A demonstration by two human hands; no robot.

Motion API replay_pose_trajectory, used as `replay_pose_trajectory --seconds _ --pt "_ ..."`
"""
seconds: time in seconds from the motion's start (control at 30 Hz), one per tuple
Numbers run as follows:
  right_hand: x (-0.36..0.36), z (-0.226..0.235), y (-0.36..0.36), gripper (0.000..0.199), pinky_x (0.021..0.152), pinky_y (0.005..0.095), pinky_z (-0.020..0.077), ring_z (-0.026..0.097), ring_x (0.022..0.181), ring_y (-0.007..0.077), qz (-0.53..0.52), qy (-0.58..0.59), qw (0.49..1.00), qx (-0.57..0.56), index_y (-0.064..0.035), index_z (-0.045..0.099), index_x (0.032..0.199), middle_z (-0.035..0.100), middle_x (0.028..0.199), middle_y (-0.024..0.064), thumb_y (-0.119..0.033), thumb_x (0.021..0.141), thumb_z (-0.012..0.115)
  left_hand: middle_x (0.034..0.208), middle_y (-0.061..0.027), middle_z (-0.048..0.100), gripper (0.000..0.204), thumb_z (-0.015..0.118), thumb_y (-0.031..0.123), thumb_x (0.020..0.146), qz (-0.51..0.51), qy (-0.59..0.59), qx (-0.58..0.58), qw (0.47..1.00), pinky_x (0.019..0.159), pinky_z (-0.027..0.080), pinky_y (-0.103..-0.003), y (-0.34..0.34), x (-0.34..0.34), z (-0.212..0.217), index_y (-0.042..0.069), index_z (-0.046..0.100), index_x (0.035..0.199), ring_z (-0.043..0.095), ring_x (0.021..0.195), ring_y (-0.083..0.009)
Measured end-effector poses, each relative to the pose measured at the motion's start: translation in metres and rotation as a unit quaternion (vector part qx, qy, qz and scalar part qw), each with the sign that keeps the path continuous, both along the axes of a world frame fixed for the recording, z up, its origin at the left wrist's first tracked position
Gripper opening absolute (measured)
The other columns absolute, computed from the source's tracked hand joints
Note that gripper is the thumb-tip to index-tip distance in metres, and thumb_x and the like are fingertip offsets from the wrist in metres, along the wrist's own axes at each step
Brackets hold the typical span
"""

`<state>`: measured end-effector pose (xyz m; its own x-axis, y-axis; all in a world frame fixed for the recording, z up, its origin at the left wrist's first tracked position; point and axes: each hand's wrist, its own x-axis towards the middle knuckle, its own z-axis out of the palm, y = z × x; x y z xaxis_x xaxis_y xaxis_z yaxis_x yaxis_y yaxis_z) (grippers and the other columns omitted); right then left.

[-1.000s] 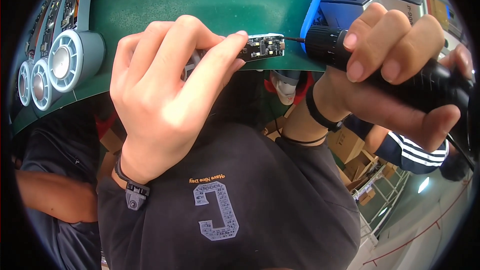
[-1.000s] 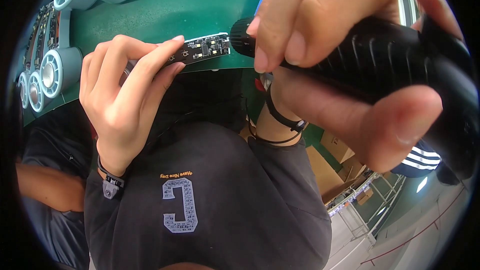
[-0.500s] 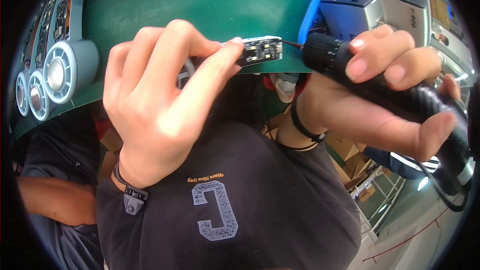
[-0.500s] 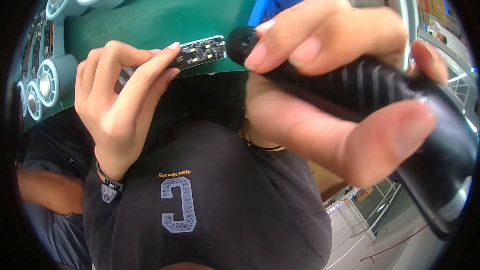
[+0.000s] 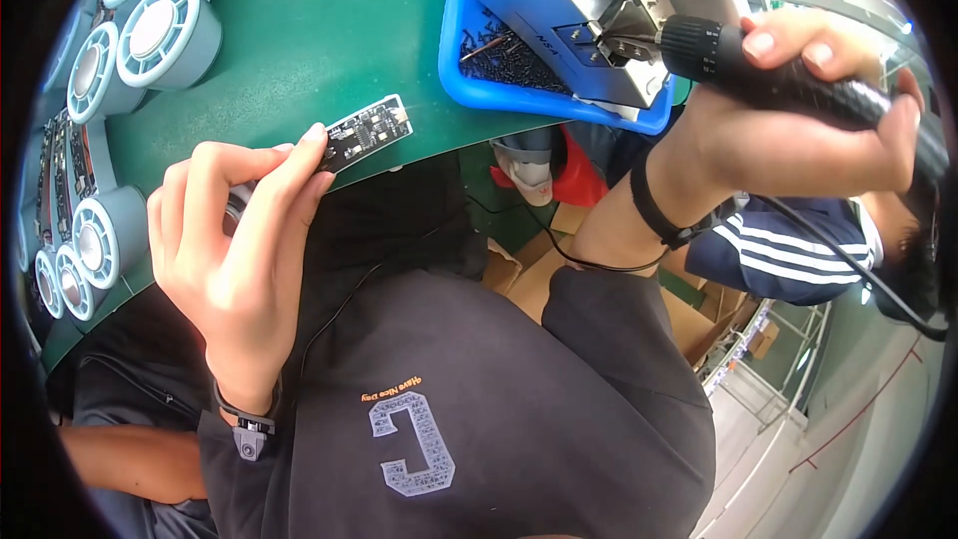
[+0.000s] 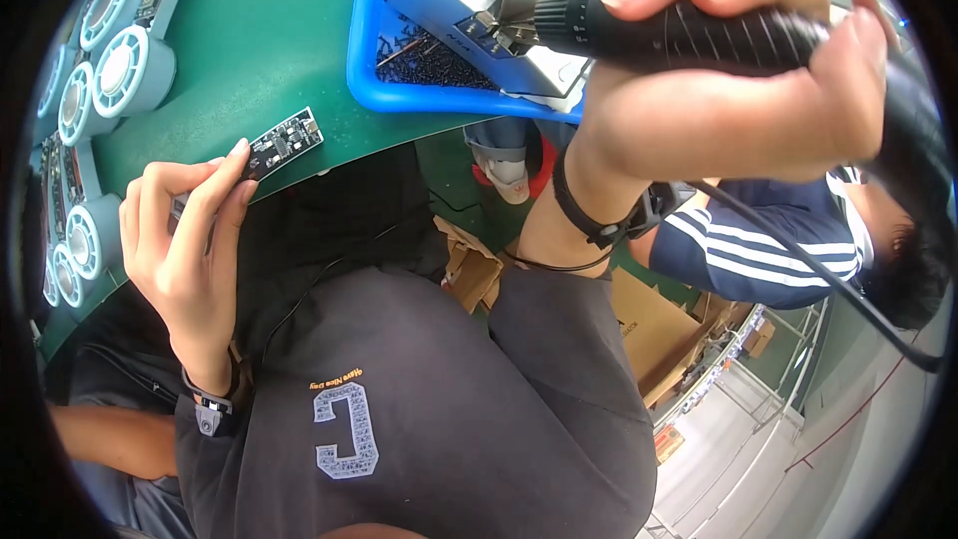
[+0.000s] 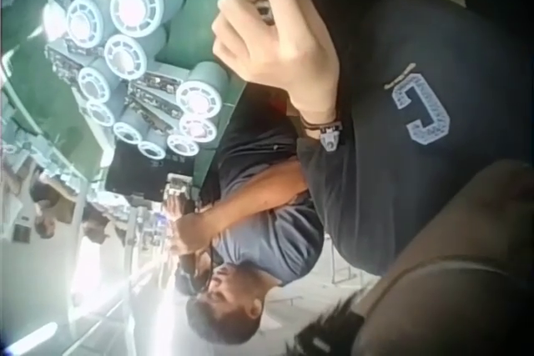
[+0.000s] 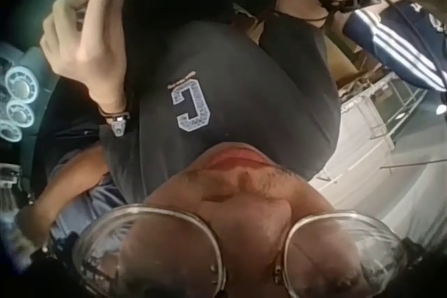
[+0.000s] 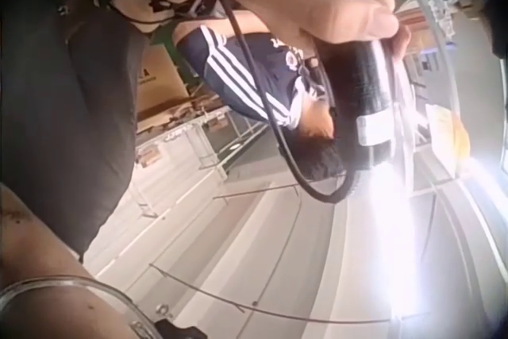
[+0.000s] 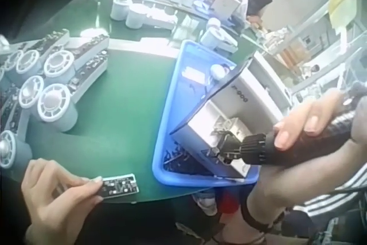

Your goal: The person picks up a circuit board, aligns it with a plastic housing, and uses a power screwdriver to fasten a screw. They then place a fan component onto the assembly and drive another screw before setting the unit back on the table.

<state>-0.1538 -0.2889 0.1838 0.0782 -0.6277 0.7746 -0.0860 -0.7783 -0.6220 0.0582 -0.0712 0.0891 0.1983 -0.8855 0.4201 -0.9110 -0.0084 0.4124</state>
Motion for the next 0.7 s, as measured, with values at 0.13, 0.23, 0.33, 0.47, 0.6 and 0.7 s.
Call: replay_pose_trajectory --seconds 0.13,0.23,0.33,0.47,0.6,0.7 --pt "-0.009 0.001 -0.005 0.043 0.049 0.0352 0.0466 0.051 0.045 0.0219 0.040 -0.002 0.999 0.008 -0.0104 0.051 0.095 0.052 0.072 0.0058 -0.054 0.094 0.050 0.088 0.0029 0.065 0.033 0.089 0.012 0.076 0.009 -0.003 -0.005 1.000 0.073 0.044 -0.033 0.004 0.001 -0.002 0.015 0.084 0.108 0.061 0.082 -0.0169" --pt "0.002 -0.003 0.007 0.044 0.051 0.0356 0.0466 0.051 0.046 0.0218 0.080 -0.002 0.997 0.021 -0.0103 0.051 0.092 0.052 0.072 0.0057 -0.054 0.094 0.050 0.088 0.0031 0.065 0.033 0.089 0.013 0.075 0.009 -0.003 -0.011 1.000 0.073 0.044 -0.033 0.005 0.003 -0.003 0.016 0.084 0.107 0.061 0.082 -0.0170" --pt "0.020 -0.010 0.036 0.045 0.052 0.0359 0.0465 0.050 0.046 0.0217 0.127 -0.003 0.991 0.047 -0.0102 0.050 0.090 0.052 0.073 0.0056 -0.055 0.094 0.050 0.089 0.0018 0.066 0.034 0.089 0.011 0.075 0.004 0.007 -0.013 1.000 0.073 0.044 -0.033 0.004 0.005 -0.006 0.015 0.084 0.108 0.061 0.081 -0.0178" --pt "0.025 -0.015 0.068 0.047 0.053 0.0363 0.0464 0.050 0.047 0.0216 0.194 -0.013 0.977 0.094 -0.0100 0.050 0.088 0.051 0.074 0.0055 -0.057 0.094 0.051 0.089 -0.0005 0.067 0.035 0.089 0.009 0.074 -0.011 0.024 -0.019 0.999 0.072 0.044 -0.033 0.005 0.009 -0.010 0.012 0.084 0.109 0.059 0.081 -0.0193" --pt "0.045 -0.032 0.069 0.049 0.055 0.0367 0.0463 0.050 0.048 0.0215 0.233 -0.016 0.965 0.119 -0.0098 0.049 0.085 0.051 0.075 0.0054 -0.058 0.093 0.051 0.089 0.0003 0.068 0.036 0.089 0.010 0.073 -0.019 0.024 -0.038 0.999 0.071 0.043 -0.032 0.002 0.009 -0.015 0.013 0.084 0.108 0.059 0.080 -0.0188" --pt "0.057 -0.045 0.073 0.050 0.056 0.0371 0.0462 0.050 0.049 0.0214 0.261 -0.016 0.956 0.132 -0.0097 0.049 0.083 0.051 0.075 0.0053 -0.059 0.093 0.051 0.089 0.0006 0.068 0.036 0.089 0.012 0.072 -0.018 0.018 -0.049 0.998 0.071 0.042 -0.032 0.004 0.010 -0.018 0.013 0.084 0.108 0.059 0.080 -0.0187"
